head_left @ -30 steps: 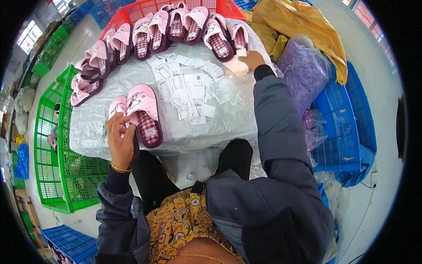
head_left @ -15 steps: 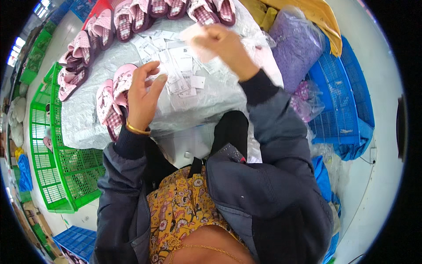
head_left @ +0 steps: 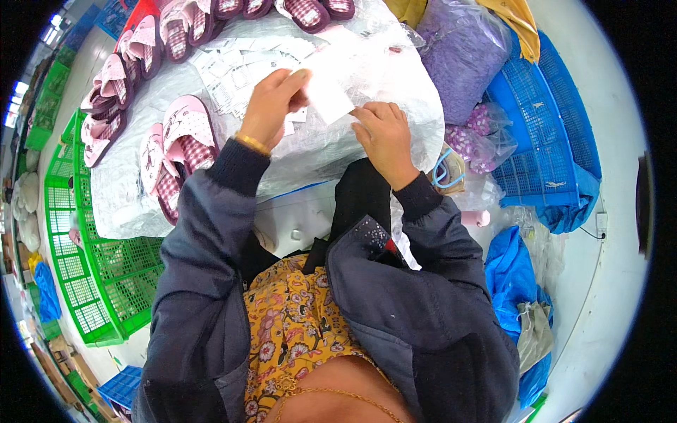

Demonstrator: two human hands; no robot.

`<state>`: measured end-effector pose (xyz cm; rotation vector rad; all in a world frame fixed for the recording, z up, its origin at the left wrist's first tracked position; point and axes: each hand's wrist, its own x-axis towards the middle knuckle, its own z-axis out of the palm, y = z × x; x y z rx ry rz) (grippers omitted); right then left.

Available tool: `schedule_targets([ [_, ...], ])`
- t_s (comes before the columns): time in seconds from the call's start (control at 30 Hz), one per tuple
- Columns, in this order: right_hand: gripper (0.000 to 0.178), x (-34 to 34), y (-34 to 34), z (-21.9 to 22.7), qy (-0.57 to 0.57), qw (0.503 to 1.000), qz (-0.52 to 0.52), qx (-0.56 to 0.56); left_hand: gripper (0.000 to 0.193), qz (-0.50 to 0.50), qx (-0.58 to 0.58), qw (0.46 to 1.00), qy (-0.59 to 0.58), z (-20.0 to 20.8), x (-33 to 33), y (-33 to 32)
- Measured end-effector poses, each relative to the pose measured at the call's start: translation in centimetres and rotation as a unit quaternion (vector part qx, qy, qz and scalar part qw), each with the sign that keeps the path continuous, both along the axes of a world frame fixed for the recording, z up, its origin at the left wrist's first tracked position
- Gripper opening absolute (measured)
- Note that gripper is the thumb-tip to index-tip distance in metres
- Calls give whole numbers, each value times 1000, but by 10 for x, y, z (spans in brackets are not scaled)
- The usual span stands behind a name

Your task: The person sits on the floor and repeatedly picks up pairs of pink and maroon checkered slippers, peels small white labels, and sticks them onto the slippers. The person handles the slippers one pair at a time and places them back on a white sheet after labeling.

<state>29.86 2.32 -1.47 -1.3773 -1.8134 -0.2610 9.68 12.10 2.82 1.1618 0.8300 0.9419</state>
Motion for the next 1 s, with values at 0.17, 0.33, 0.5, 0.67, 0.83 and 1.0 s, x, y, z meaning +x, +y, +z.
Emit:
schedule_targets([
  [0.17, 13, 12, 8, -10, -62, 998, 11, 27, 17, -145, -91, 982, -81, -16, 67, 31],
  [0.33, 14, -4, -16, -1, -7, 994, 90, 67, 14, -137, -141, 979, -53, -48, 93, 38],
  [0.5, 21, -45, -60, 31, 98, 971, 199, 89, 15, -114, -131, 984, -44, -52, 94, 35],
  [0.67, 13, -53, -82, 44, 201, 950, 240, -9, 15, -112, -123, 986, -32, -50, 96, 34],
  [0.83, 9, -36, -78, 25, 530, 804, 166, -210, 14, -122, -65, 990, -19, -37, 89, 22],
  [1.0, 14, -23, -70, 43, 507, 842, 86, -164, 19, -115, 145, 972, 146, -6, 53, -26],
])
